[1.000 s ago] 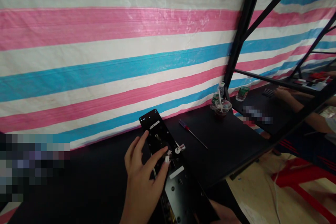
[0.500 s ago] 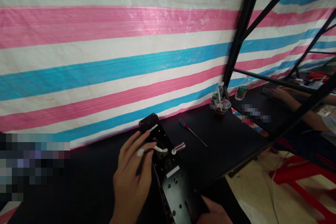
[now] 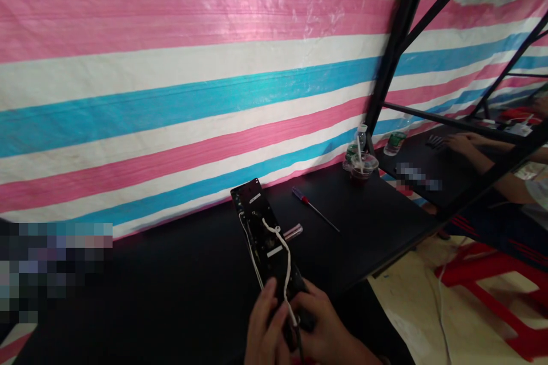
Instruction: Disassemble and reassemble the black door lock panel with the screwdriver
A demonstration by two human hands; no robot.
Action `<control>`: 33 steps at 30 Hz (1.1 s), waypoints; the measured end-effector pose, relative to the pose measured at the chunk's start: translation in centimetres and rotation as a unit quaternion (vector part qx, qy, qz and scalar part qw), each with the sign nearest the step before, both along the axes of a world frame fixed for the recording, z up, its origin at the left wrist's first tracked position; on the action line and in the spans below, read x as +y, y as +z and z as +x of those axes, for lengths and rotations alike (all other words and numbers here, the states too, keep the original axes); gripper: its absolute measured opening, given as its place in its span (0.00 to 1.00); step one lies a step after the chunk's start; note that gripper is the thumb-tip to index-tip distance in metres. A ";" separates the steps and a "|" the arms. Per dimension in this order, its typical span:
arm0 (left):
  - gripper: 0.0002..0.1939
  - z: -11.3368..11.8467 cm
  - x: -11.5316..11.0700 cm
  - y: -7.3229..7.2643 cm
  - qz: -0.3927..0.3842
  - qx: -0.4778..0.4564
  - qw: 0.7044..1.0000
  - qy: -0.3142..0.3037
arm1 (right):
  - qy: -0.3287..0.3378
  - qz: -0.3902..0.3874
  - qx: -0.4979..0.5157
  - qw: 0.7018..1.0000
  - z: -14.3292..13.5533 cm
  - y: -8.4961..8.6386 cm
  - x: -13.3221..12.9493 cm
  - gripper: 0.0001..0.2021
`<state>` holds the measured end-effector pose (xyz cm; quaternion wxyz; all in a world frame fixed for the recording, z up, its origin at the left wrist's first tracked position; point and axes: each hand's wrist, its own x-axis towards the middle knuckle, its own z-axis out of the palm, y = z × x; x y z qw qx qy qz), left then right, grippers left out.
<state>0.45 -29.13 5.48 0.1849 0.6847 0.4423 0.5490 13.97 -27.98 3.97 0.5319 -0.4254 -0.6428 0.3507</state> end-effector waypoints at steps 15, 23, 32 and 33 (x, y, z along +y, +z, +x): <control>0.33 2.5 4.9 -3.0 -0.327 -0.146 0.929 0.093 | -0.027 0.097 -0.263 0.960 1.7 -3.3 0.9 0.41; 0.30 1.9 6.2 -2.6 -0.306 -0.105 0.943 0.076 | -0.023 0.099 -0.275 0.956 1.1 -1.7 2.3 0.42; 0.24 0.8 6.2 -2.9 -0.243 -0.047 0.964 0.098 | -0.011 0.136 -0.209 0.968 2.8 -3.3 0.1 0.14; 0.24 0.7 6.3 -2.9 -0.242 -0.045 0.964 0.098 | -0.020 0.135 -0.198 0.971 2.5 -3.5 0.1 0.14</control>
